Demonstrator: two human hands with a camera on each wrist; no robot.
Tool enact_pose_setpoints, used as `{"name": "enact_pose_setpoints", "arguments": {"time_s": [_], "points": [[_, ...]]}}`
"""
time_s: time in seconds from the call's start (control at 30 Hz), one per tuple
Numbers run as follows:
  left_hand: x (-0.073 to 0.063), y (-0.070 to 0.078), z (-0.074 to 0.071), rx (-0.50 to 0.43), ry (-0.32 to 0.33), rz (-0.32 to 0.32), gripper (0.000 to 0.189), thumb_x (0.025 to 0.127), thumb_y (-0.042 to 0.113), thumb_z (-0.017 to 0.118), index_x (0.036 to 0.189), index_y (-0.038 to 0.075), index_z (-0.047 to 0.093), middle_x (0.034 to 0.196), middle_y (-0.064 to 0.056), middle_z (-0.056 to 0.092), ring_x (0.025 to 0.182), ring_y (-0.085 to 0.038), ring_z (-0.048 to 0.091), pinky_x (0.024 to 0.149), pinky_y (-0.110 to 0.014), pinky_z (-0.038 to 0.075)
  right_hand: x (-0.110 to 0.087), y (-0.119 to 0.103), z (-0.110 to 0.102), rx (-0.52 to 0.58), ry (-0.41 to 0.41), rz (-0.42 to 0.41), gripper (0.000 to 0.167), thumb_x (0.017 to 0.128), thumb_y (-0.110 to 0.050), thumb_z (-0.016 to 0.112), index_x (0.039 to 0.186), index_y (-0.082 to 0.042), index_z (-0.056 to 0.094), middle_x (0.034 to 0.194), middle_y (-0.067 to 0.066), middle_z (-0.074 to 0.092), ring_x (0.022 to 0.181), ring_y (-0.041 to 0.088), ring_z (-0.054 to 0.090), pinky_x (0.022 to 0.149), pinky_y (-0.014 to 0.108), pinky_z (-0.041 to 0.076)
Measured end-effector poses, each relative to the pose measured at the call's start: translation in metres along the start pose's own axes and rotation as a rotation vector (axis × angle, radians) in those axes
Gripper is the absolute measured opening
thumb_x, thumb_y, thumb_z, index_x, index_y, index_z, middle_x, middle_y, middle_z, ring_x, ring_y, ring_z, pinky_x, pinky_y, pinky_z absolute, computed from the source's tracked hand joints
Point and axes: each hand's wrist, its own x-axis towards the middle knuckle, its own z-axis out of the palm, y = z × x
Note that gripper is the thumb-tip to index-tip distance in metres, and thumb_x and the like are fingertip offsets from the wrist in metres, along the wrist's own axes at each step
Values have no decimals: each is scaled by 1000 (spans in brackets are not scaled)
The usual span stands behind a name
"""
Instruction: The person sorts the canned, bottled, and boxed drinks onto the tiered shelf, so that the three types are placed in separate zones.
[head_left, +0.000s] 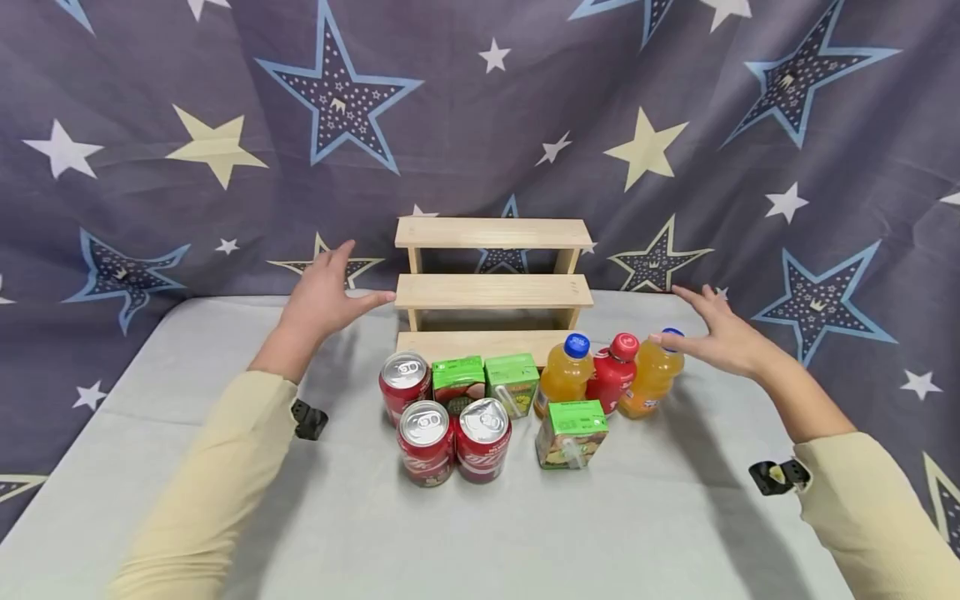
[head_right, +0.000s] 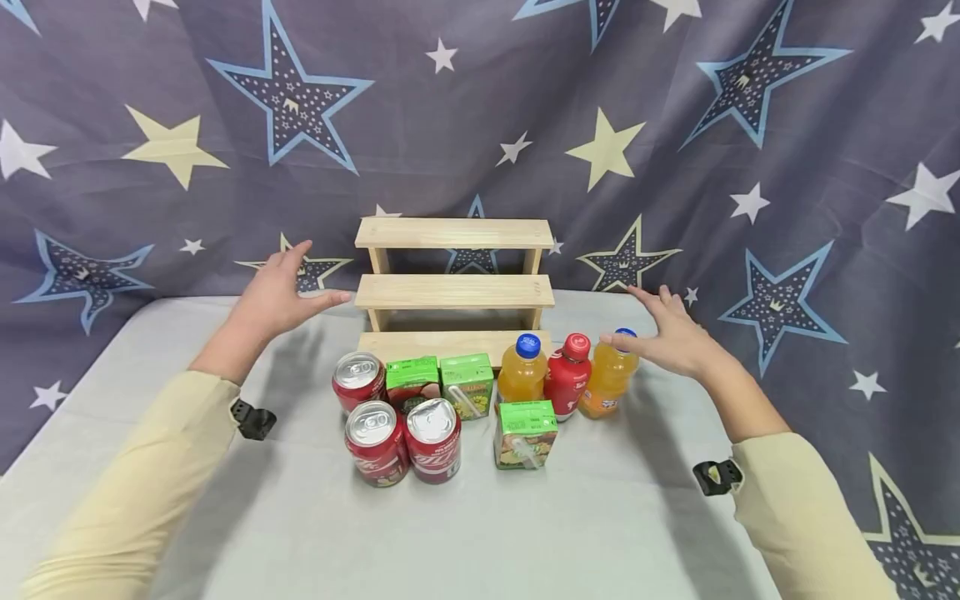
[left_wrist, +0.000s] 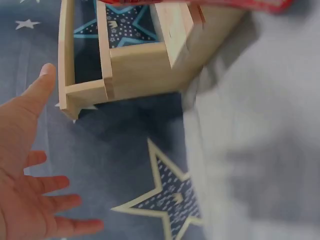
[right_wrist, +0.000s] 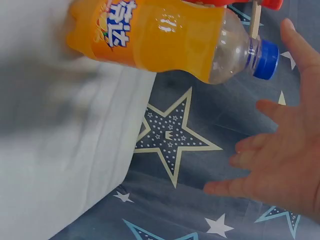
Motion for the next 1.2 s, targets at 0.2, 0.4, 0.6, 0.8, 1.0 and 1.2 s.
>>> {"name": "enact_pose_setpoints", "arguments": {"time_s": [0.2,0.4,0.6,0.8,1.0,1.2], "points": [[4,-1,15,-237,-6,-40,101,77,58,67,149,7,18,149,-25,28,135,-42,27,110,-60,29,-5,6,11,26,-22,-84,92,79,-51,67,149,-14,19,151,25,18,134,47,23,103,72,25],[9,-4,35,-396,-8,-83,95,77,50,72,147,8,24,146,-20,34,130,-38,40,105,-53,40,-6,12,23,78,-46,-150,74,79,-41,73,134,-3,43,127,21,54,113,39,51,92,54,49],[11,-4,52,-580,-29,-108,91,77,46,73,147,10,26,142,-18,40,126,-35,45,97,-48,49,-6,15,29,162,-31,-157,65,80,-32,74,128,3,48,113,18,61,95,27,59,75,28,57],[14,-2,65,-758,-90,-162,87,80,39,72,147,9,25,143,-20,38,122,-36,49,89,-43,55,-7,20,39,191,1,-158,67,81,-31,73,132,1,45,120,20,59,101,29,57,75,18,53],[18,6,73,-898,-106,-163,78,85,25,69,146,5,25,141,-26,36,117,-40,51,89,-46,55,-7,21,44,220,54,-161,64,82,-29,73,132,1,46,120,20,59,104,33,58,76,13,51],[21,14,77,-936,-106,-183,71,89,21,64,147,8,25,137,-25,38,113,-38,52,86,-45,56,-10,19,47,229,109,-148,66,81,-29,73,132,2,46,119,22,59,105,36,58,75,10,50]]}}
